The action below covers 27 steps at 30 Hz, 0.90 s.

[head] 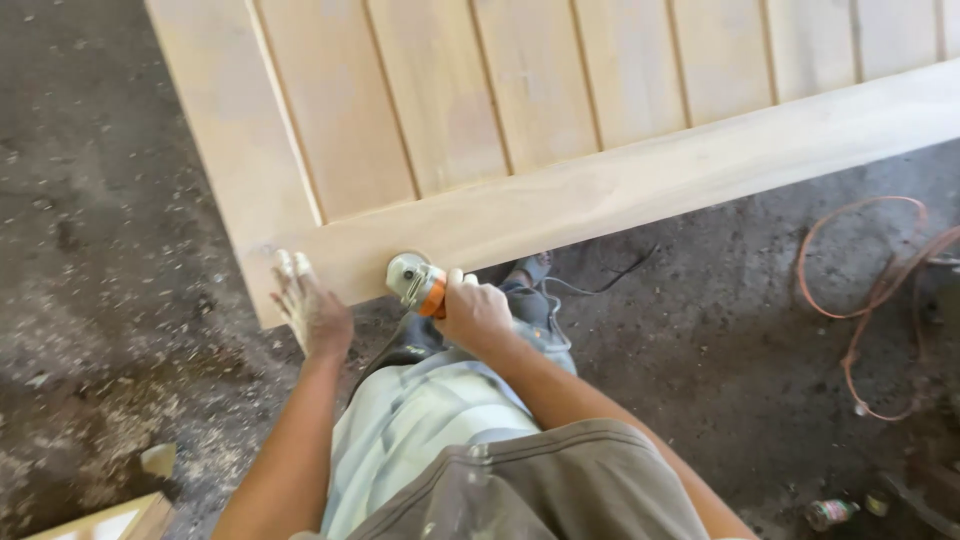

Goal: Sanding a wooden door using a power sander.

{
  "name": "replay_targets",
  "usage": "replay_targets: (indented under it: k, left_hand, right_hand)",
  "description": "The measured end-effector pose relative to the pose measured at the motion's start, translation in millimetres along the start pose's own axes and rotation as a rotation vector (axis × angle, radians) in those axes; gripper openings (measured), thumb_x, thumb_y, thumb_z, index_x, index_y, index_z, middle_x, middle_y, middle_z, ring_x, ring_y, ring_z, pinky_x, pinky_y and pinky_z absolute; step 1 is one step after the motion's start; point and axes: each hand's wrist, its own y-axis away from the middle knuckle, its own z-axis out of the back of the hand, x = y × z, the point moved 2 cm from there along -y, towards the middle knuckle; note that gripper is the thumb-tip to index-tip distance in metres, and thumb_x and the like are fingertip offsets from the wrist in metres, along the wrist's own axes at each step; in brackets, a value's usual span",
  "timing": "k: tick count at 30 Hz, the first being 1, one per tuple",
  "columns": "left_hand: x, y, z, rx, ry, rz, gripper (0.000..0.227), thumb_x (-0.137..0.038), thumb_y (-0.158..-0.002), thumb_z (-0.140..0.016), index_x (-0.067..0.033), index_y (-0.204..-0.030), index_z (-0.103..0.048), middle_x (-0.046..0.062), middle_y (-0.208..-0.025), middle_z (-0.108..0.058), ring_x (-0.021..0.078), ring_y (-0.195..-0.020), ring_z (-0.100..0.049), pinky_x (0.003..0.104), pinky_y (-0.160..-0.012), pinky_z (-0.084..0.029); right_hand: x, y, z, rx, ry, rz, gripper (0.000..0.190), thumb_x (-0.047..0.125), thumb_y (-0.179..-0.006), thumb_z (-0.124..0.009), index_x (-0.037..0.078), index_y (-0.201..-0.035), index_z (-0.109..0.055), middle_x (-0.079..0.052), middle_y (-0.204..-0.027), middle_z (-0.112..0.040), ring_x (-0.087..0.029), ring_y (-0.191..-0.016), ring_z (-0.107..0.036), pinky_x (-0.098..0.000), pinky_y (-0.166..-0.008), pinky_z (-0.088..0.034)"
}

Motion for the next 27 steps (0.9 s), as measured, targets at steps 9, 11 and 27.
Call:
replay_targets:
  k: [9, 11, 27]
  left_hand:
    - [-90, 0, -28, 0.05, 0.041, -0.242, 0.073, -0.03, -0.105, -0.054, 0.0064, -0.16, -0.024, 0.026, -0.169, -0.02, 0.0459, -0.159, -0.014, 0.063, -0.128, -0.007]
    - [-119, 4, -42, 0.067, 0.016, -0.314, 0.078, -0.034, -0.102, -0.055, 0.0084, -0.159, -0.022, 0.028, -0.168, -0.019, 0.0473, -0.158, -0.013, 0.063, -0.126, -0.008]
    - [-317, 29, -93, 0.264, -0.074, -0.604, 0.081, -0.034, -0.094, -0.061, 0.0025, -0.157, -0.026, 0.024, -0.166, -0.02, 0.0437, -0.155, -0.015, 0.059, -0.124, -0.015]
  right_hand:
    - [-149, 25, 64, -0.144, -0.111, -0.381, 0.053, 0.034, -0.069, -0.085, 0.008, -0.106, -0.058, -0.017, -0.096, -0.073, -0.038, -0.086, -0.073, -0.048, -0.074, -0.059]
    - [-201, 32, 85, -0.174, -0.11, -0.469, 0.05, 0.037, -0.072, -0.085, 0.008, -0.103, -0.06, -0.015, -0.092, -0.074, -0.035, -0.082, -0.074, -0.0461, -0.072, -0.059]
    - [-593, -2, 211, -0.531, -0.223, -0.966, 0.069, 0.048, -0.074, -0.092, -0.006, -0.113, -0.071, -0.024, -0.107, -0.073, -0.034, -0.098, -0.073, -0.0424, -0.088, -0.057]
